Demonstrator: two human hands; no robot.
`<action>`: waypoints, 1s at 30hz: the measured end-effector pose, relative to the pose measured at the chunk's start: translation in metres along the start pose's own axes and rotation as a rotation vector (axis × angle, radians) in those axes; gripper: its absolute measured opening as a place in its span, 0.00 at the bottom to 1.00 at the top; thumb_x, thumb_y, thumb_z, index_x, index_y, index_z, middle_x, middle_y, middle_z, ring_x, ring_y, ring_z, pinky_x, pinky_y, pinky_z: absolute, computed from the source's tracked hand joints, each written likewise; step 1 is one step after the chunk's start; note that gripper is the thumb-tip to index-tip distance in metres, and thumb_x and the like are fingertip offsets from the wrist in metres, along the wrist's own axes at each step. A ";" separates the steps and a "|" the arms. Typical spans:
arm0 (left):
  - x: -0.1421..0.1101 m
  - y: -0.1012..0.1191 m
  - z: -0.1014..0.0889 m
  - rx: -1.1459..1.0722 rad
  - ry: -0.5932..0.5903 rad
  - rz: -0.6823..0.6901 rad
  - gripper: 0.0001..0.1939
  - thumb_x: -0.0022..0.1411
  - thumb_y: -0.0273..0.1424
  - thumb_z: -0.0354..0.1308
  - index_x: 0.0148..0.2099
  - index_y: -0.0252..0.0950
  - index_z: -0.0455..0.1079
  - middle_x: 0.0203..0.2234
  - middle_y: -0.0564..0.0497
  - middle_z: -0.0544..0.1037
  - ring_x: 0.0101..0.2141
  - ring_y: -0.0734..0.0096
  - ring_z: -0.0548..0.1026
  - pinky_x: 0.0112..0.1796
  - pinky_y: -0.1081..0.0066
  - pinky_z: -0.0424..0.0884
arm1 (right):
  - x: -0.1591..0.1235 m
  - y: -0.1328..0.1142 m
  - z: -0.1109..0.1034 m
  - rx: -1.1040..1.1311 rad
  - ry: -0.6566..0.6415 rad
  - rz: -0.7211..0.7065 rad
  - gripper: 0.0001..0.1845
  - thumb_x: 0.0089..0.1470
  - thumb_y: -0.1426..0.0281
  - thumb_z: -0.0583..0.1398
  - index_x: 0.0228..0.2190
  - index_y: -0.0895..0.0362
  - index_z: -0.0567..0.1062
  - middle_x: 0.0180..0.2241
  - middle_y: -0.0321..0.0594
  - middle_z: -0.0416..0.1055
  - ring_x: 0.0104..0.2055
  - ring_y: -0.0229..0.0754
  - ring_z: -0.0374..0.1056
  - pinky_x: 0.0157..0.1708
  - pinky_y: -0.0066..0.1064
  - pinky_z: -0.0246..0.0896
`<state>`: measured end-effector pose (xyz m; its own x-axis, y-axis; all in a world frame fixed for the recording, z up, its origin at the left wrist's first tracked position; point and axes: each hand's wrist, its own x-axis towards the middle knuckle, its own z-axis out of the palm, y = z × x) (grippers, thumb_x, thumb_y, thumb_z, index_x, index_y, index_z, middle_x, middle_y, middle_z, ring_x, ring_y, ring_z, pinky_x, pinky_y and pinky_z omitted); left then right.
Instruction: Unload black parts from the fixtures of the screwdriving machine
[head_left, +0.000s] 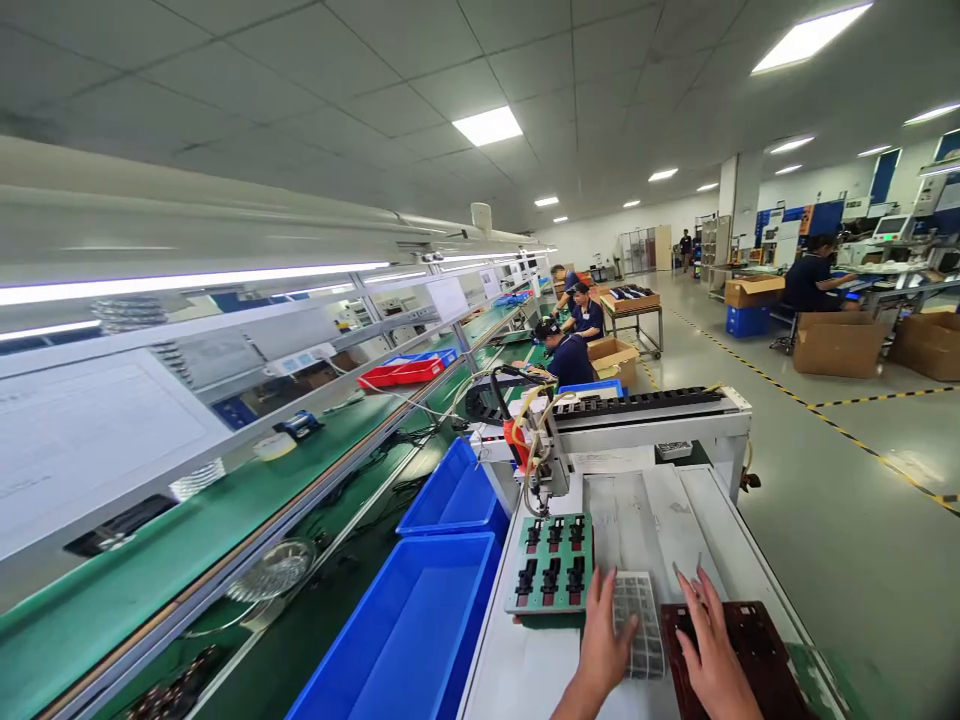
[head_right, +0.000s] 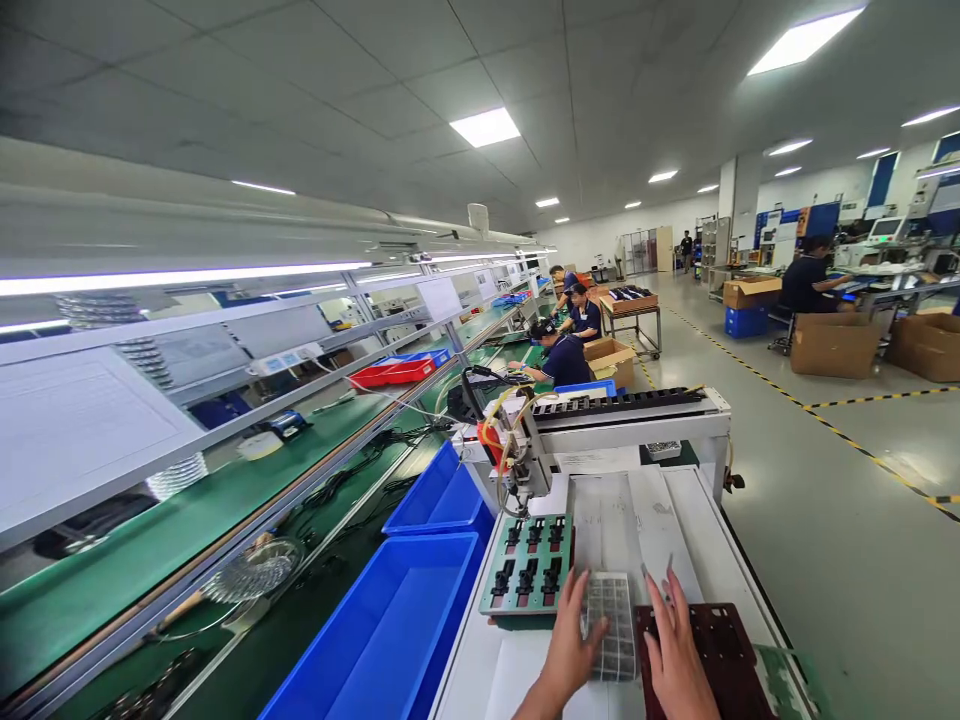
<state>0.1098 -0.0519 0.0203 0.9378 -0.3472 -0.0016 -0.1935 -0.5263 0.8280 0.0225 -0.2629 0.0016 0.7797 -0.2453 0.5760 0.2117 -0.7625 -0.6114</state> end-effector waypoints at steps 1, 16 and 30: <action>-0.007 -0.006 0.008 0.036 0.006 0.005 0.41 0.65 0.34 0.58 0.78 0.36 0.55 0.80 0.37 0.43 0.78 0.47 0.42 0.75 0.46 0.48 | 0.000 0.009 0.000 -0.002 -0.012 0.009 0.36 0.71 0.69 0.52 0.75 0.36 0.54 0.76 0.48 0.48 0.72 0.65 0.62 0.58 0.56 0.78; -0.072 -0.042 0.022 -0.361 0.016 0.032 0.27 0.64 0.55 0.62 0.53 0.41 0.80 0.58 0.32 0.77 0.54 0.43 0.79 0.48 0.52 0.81 | 0.022 -0.057 -0.037 0.106 0.022 -0.020 0.31 0.74 0.69 0.51 0.73 0.37 0.58 0.76 0.44 0.50 0.75 0.58 0.57 0.65 0.54 0.72; -0.129 0.065 -0.007 -1.100 -0.329 -0.064 0.35 0.52 0.54 0.77 0.56 0.40 0.80 0.43 0.40 0.85 0.38 0.57 0.85 0.40 0.63 0.79 | 0.028 -0.149 -0.092 0.990 -0.010 0.535 0.44 0.62 0.57 0.70 0.71 0.42 0.56 0.76 0.53 0.52 0.73 0.59 0.60 0.54 0.39 0.77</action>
<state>-0.0217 -0.0357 0.0781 0.7847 -0.6154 -0.0740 0.3606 0.3560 0.8621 -0.0420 -0.2112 0.1589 0.9143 -0.3903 0.1086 0.2195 0.2518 -0.9426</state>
